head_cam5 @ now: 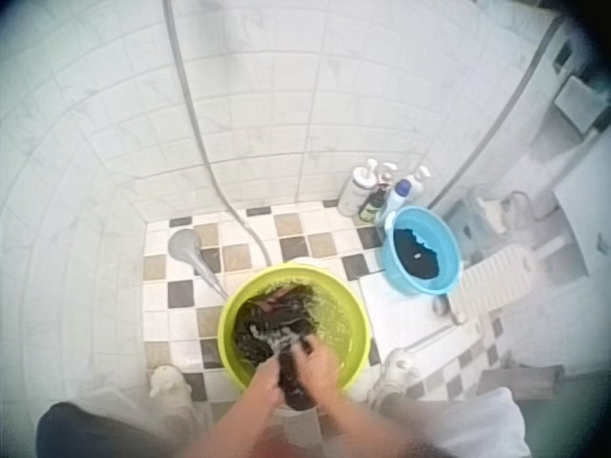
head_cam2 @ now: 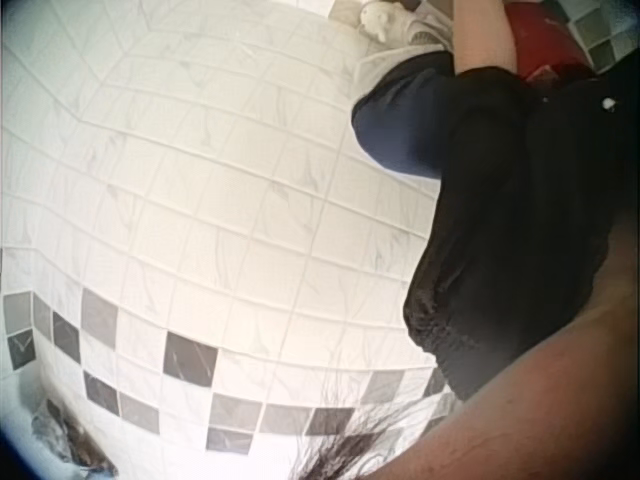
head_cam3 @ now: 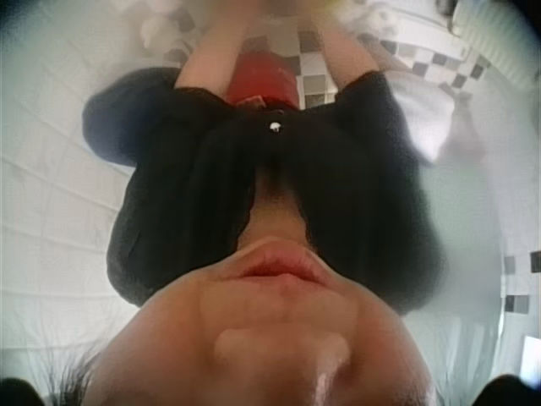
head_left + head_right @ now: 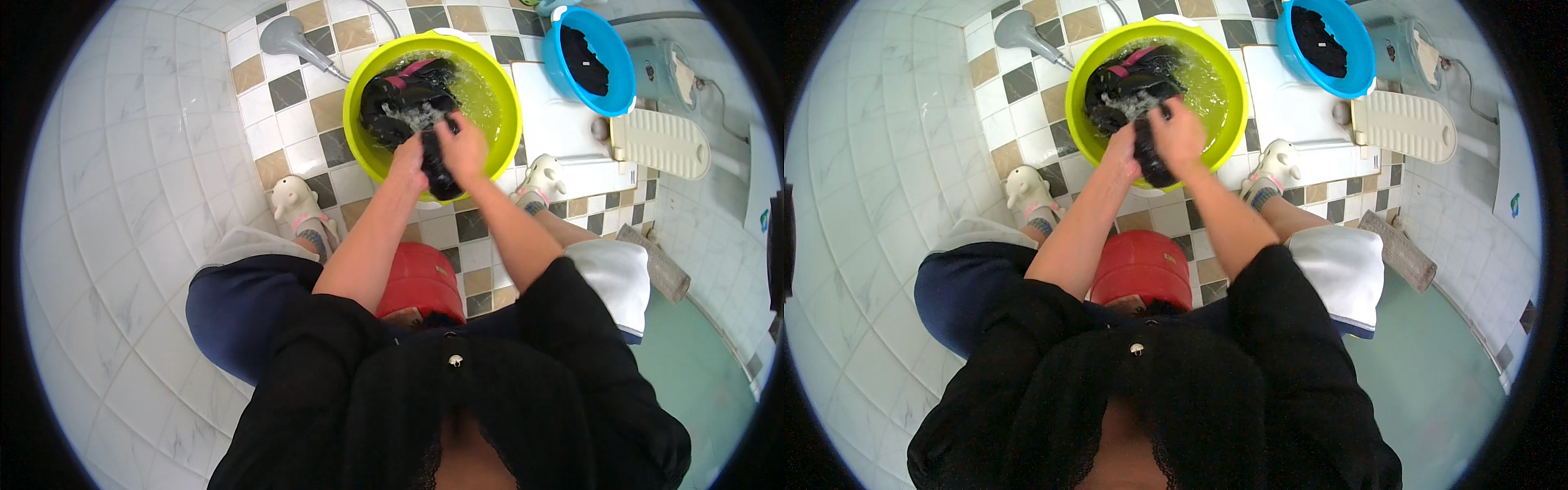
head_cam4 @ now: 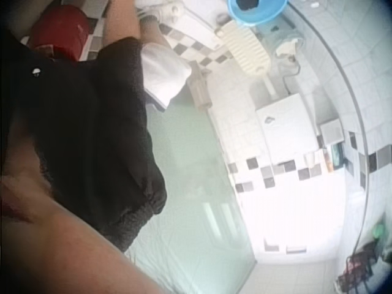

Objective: The person hand washes dark-colored garments in a yellow basin filled with water, repeatedly submerging, agitating, and wringing the items. The person then transfers the wet clothes to a blue basin and empties the yellow basin.

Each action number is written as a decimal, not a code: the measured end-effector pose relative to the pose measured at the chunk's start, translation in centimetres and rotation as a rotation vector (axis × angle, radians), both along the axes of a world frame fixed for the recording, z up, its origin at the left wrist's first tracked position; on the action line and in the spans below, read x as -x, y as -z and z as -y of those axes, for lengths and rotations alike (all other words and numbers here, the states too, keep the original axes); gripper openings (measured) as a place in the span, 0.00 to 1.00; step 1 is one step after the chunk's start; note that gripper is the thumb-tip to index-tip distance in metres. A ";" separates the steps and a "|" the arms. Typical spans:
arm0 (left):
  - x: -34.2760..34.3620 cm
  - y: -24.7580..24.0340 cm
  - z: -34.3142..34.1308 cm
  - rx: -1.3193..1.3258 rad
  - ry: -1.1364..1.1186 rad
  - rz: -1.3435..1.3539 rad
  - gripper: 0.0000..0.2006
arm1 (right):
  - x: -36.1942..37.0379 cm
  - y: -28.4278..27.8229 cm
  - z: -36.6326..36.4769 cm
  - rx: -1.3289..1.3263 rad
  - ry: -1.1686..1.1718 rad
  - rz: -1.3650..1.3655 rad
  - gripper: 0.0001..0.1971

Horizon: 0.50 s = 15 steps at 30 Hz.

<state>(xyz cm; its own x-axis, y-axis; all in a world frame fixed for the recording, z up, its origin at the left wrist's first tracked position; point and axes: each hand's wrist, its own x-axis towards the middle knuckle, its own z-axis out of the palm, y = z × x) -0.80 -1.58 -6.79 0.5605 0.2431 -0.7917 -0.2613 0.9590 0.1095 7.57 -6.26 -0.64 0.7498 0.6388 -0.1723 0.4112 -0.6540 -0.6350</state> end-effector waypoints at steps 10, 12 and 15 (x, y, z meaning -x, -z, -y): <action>2.1 -2.4 -0.2 0.214 0.296 -0.098 0.39 | -7.2 15.3 2.6 0.197 0.229 -0.475 0.20; 3.1 0.4 0.1 0.166 0.251 -0.105 0.38 | -4.5 12.5 2.8 0.022 0.154 -0.777 0.16; 2.5 0.3 -0.1 0.109 0.205 -0.079 0.35 | 0.1 7.6 3.4 -0.140 -0.060 -0.641 0.13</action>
<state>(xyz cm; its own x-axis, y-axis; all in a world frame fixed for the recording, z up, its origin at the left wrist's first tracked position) -3.32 -1.51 -7.11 0.5246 0.0415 -0.8504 -0.0546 0.9984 0.0151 7.49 -9.68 -8.23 0.4888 0.7252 -0.4849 -0.0434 -0.5349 -0.8438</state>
